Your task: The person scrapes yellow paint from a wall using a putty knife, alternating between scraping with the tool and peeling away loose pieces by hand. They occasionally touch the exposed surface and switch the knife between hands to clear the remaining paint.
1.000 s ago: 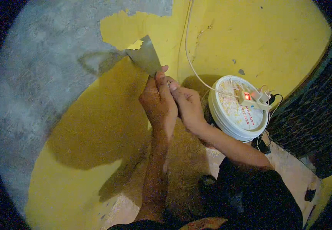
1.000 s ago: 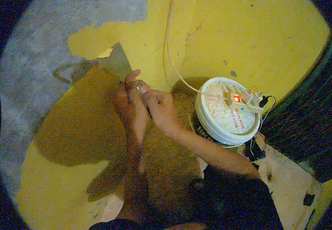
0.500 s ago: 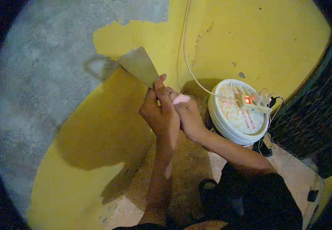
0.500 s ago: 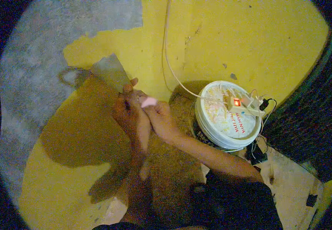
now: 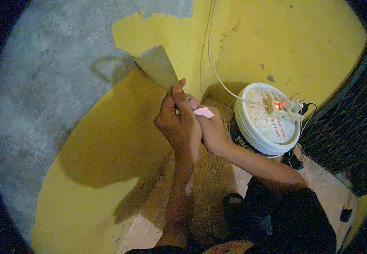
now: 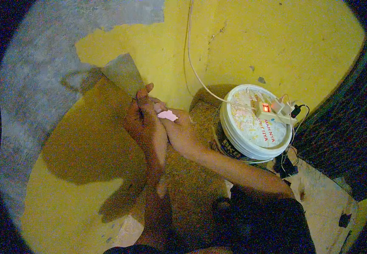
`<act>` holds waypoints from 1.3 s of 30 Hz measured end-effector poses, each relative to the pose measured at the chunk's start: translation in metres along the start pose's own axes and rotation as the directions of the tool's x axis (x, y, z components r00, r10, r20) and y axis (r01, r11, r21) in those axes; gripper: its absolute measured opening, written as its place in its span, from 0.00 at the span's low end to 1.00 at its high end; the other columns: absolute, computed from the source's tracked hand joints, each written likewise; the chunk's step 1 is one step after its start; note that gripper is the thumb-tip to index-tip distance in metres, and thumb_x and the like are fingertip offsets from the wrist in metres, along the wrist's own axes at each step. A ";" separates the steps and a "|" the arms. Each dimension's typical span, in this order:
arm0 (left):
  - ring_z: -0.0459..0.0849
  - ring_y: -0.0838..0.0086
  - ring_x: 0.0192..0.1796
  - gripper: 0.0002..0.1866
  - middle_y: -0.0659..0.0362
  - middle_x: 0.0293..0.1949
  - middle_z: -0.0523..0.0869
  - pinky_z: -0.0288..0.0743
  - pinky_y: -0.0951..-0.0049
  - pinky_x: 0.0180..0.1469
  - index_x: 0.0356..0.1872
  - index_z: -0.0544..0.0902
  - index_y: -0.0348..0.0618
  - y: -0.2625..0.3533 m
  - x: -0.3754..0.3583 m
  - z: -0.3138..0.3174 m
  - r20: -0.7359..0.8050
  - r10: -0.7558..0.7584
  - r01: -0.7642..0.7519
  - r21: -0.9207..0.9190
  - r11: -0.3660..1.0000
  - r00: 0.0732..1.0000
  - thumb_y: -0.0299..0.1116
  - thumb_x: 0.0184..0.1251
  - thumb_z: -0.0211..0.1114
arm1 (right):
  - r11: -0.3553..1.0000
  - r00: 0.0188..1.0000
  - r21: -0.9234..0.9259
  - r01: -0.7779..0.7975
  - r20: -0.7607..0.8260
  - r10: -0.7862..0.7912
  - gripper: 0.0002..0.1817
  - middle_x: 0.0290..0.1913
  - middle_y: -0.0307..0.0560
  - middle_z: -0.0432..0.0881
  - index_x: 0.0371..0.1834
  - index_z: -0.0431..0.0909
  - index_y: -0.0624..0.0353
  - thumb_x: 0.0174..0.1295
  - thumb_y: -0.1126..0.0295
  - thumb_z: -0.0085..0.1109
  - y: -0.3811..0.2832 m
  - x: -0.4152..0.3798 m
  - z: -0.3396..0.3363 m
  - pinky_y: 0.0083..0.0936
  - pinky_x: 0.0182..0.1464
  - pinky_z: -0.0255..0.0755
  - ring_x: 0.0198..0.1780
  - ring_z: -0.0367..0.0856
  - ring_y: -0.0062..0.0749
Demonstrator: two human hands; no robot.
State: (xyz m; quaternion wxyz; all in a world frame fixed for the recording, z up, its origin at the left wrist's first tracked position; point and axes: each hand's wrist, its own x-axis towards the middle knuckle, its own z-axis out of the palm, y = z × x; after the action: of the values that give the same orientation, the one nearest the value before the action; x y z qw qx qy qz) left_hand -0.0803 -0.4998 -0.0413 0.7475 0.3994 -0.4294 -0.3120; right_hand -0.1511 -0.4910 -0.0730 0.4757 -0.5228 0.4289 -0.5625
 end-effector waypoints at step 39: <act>0.76 0.73 0.21 0.15 0.56 0.17 0.78 0.69 0.72 0.28 0.36 0.82 0.35 0.017 0.004 -0.012 0.065 0.026 -0.041 0.251 0.967 0.998 0.36 0.67 0.52 | 0.988 0.979 0.059 -0.142 -0.137 0.149 0.29 0.21 0.41 0.74 0.30 0.73 0.63 0.61 0.42 0.47 0.000 -0.011 0.016 0.21 0.20 0.64 0.19 0.70 0.23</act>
State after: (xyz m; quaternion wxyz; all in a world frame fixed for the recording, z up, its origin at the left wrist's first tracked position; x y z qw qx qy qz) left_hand -0.0660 -0.4906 -0.0285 0.6823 0.4741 -0.4950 -0.2544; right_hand -0.1354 -0.4795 -0.0740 0.4969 -0.4372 0.4844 -0.5721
